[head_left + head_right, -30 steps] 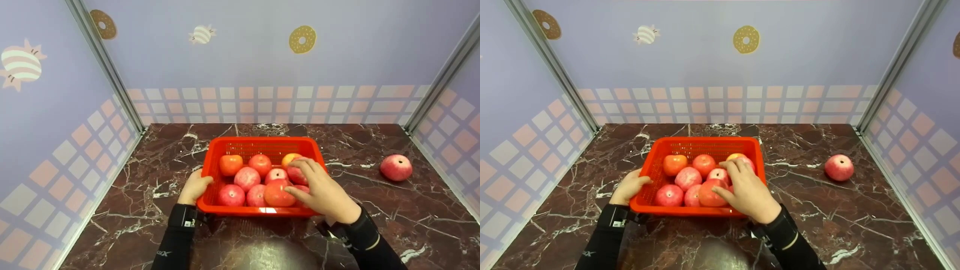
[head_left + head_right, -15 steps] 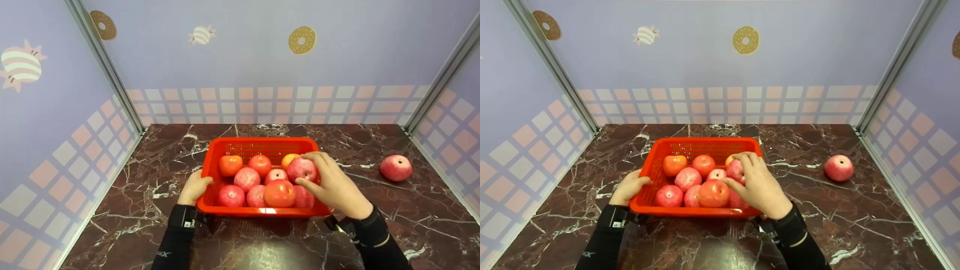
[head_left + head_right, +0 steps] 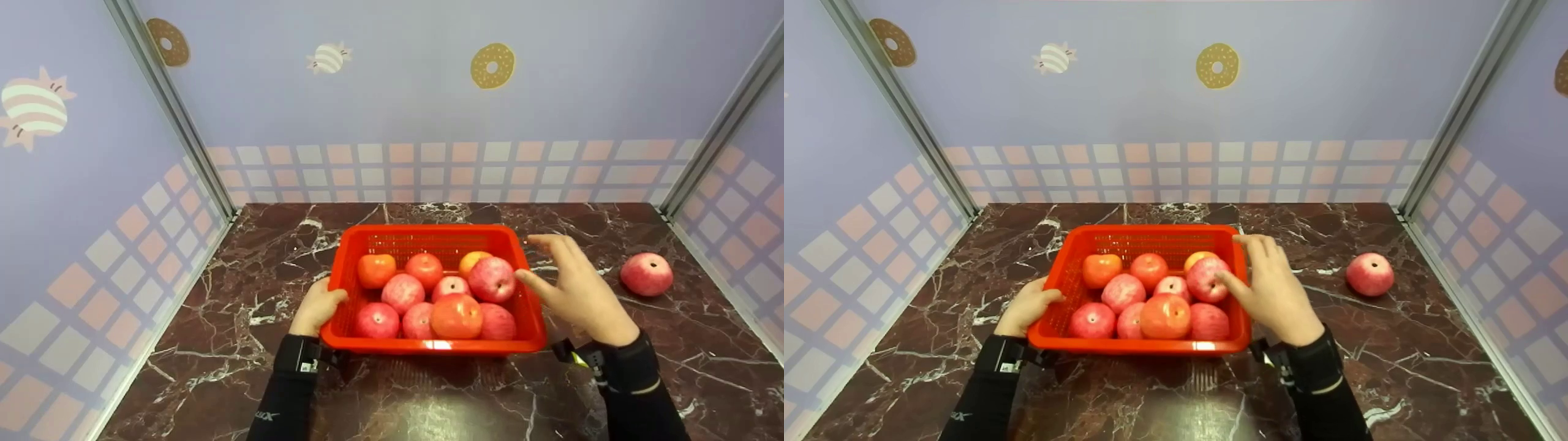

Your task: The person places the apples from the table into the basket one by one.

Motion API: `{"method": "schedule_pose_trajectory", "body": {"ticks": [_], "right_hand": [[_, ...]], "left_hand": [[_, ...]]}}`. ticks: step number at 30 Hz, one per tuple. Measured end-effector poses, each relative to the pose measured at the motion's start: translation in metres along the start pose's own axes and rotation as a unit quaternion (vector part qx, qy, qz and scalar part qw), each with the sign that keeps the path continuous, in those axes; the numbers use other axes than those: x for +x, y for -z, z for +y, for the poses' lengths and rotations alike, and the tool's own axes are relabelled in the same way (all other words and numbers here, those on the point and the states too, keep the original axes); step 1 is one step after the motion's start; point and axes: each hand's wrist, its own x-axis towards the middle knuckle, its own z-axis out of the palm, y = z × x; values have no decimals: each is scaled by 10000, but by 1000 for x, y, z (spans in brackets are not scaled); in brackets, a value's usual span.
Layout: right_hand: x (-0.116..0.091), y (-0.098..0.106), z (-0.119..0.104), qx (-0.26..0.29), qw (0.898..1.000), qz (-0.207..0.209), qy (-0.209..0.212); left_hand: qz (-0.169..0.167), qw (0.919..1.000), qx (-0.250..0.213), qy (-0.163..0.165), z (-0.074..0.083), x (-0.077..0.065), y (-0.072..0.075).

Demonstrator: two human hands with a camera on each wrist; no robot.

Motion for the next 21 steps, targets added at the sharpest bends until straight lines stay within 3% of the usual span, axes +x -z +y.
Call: {"method": "schedule_pose_trajectory", "body": {"ticks": [9,21], "right_hand": [[1,19,22,69,9983,240,-520],[-5,40,70,-204,9846,425,-1686]], "left_hand": [[123,9999,-4,73,-22,18,1],[23,10000,24,36,3,-3,0]]}}
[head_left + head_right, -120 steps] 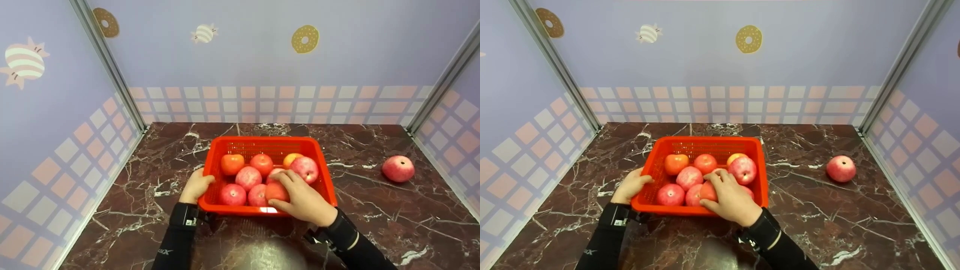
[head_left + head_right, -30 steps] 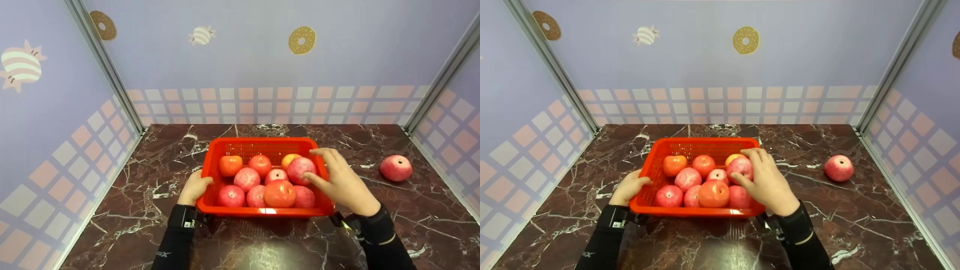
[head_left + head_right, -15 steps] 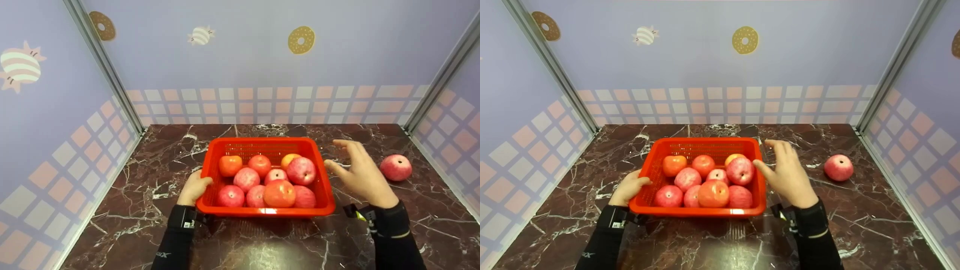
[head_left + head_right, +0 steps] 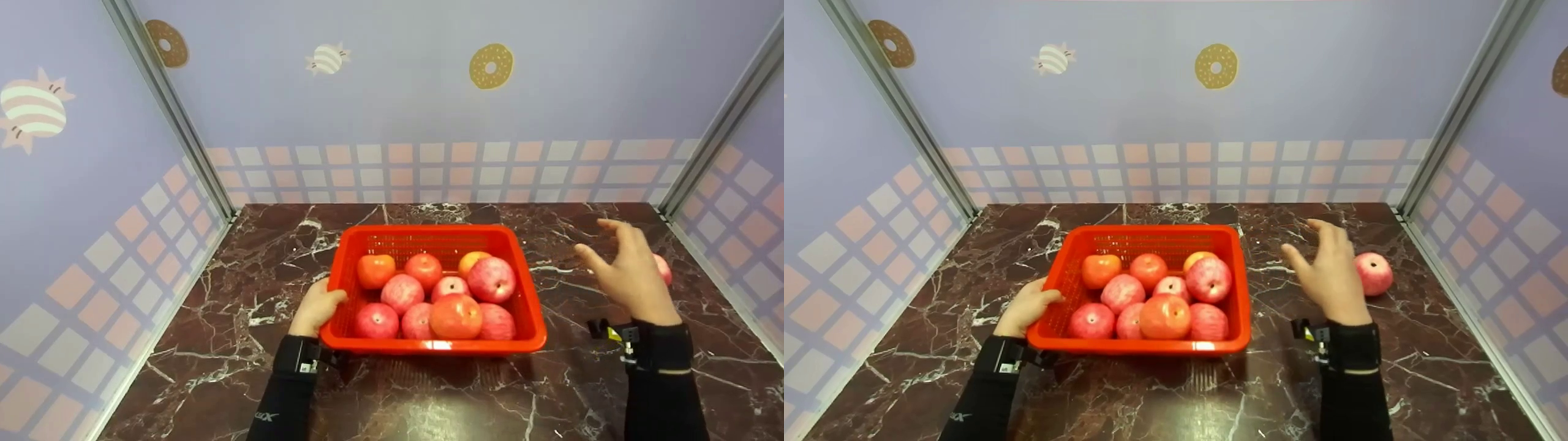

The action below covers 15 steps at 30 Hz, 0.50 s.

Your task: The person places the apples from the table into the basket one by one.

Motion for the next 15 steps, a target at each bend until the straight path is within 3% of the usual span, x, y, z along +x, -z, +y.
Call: {"method": "schedule_pose_trajectory", "body": {"ticks": [11,15], "right_hand": [[6,3,63,-449,9957,376,-714],[7,0,82,-553,9936,268,-945]], "left_hand": [[11,10000,-44,-15,-2,2,0],[-29,9999,-137,-19,-4,3,0]]}}
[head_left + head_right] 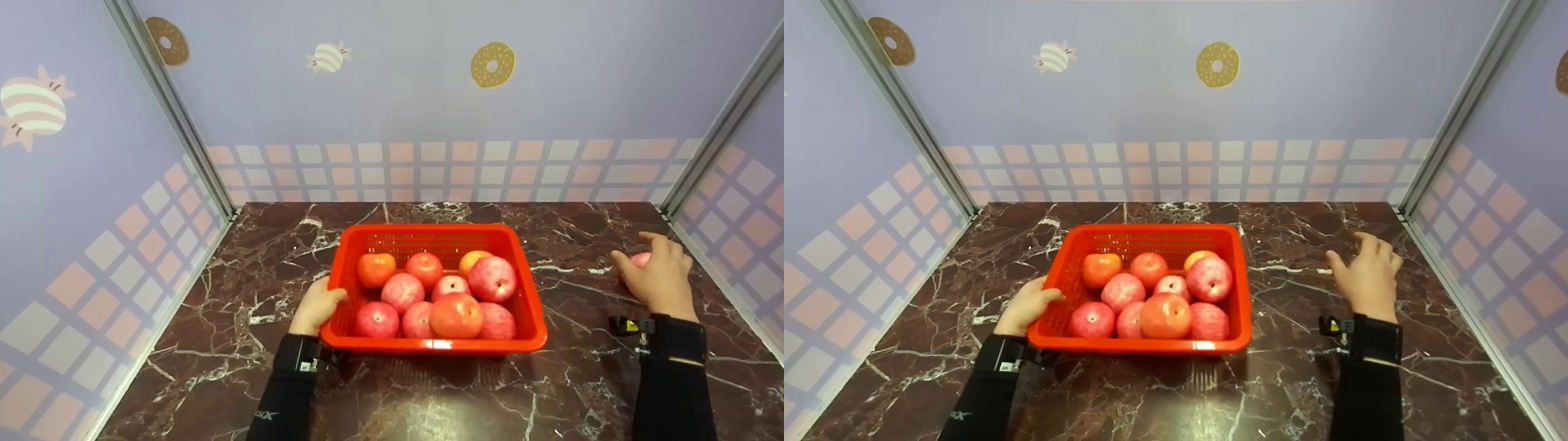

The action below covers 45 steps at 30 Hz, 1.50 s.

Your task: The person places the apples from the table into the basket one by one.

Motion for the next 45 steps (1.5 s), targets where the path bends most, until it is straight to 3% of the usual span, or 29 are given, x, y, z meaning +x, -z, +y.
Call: {"method": "schedule_pose_trajectory", "body": {"ticks": [10,18,34,45], "right_hand": [[3,-16,38,-102,9968,-500,-613],[2,-25,53,-140,9932,-858,-768],[-3,-24,52,-70,9963,-402,-751],[-3,-26,60,6,9947,-653,-797]], "left_hand": [[24,10000,50,37,0,0,0],[121,9999,-3,43,-28,23,3],[291,9995,64,-59,-33,24,1],[232,9997,-85,-46,-33,24,1]]}}
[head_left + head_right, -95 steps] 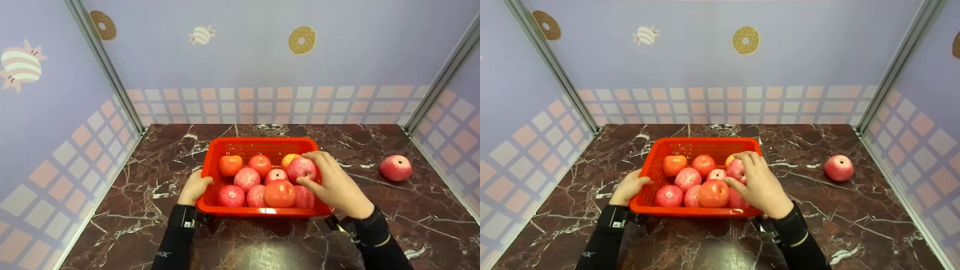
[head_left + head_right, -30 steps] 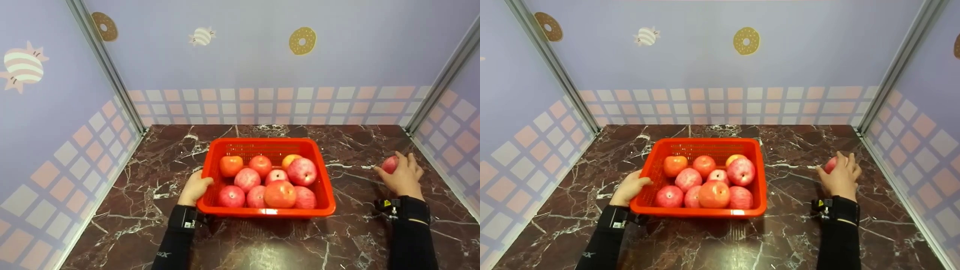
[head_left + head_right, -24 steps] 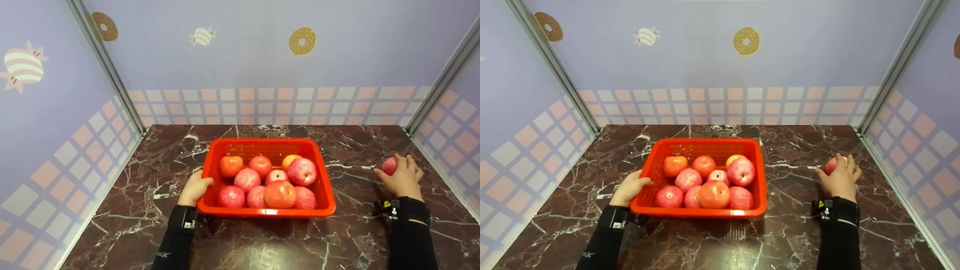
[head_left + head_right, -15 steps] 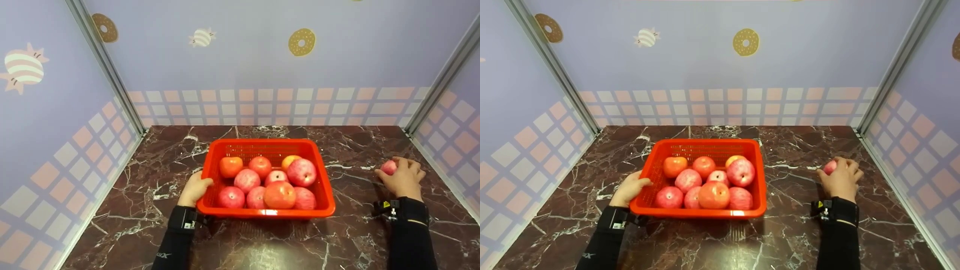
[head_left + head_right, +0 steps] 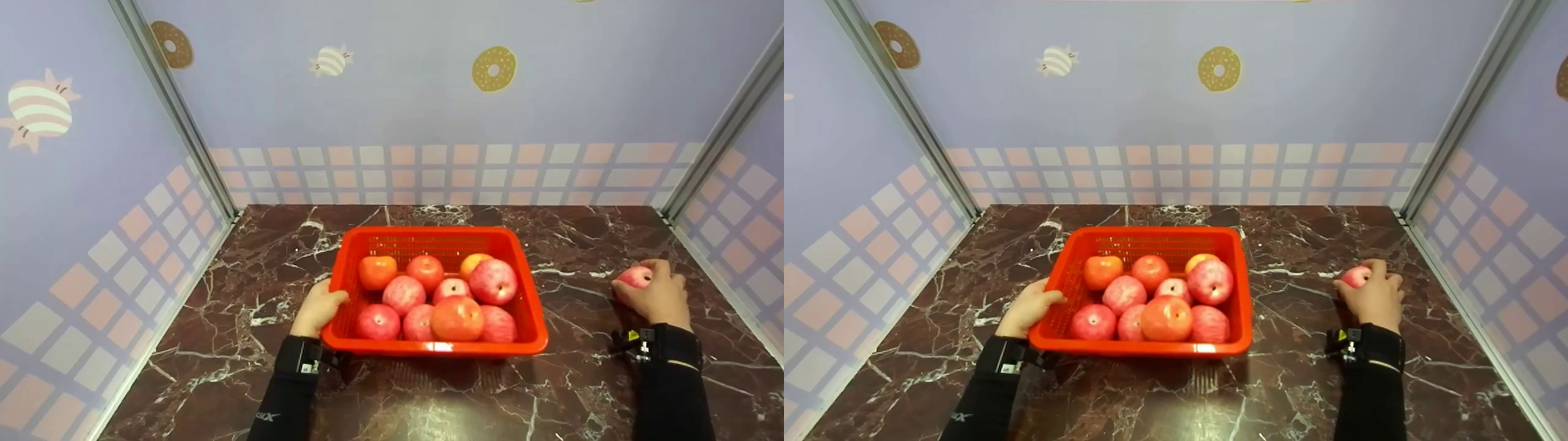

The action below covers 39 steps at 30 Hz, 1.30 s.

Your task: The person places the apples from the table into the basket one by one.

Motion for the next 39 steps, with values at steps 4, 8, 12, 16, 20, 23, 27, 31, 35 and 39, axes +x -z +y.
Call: {"method": "schedule_pose_trajectory", "body": {"ticks": [4,8,12,16,20,23,27,31,35,39], "right_hand": [[2,-3,3,-9,9998,-49,174],[3,-6,5,-30,9998,-52,184],[4,-6,6,9,9999,-27,145],[3,-8,6,53,9998,75,186],[1,-9,6,105,9995,181,226],[2,-9,6,163,9996,166,163],[3,-9,4,233,9995,165,111],[3,-9,1,297,9992,227,155],[3,-8,-2,329,9990,241,176],[3,-7,-6,347,9987,288,221]], "left_hand": [[5,10000,20,-12,0,0,0],[39,10000,82,-15,-1,2,0],[68,9998,172,-5,-1,3,0],[-18,9999,132,-6,1,1,1],[-165,9999,-12,13,8,-3,1],[-129,9999,17,25,6,-2,1],[-2,9999,121,-11,-1,3,1],[16,9999,116,-6,-2,3,1],[0,10000,97,-6,-2,3,1],[9,9999,133,-5,-2,3,1]]}}
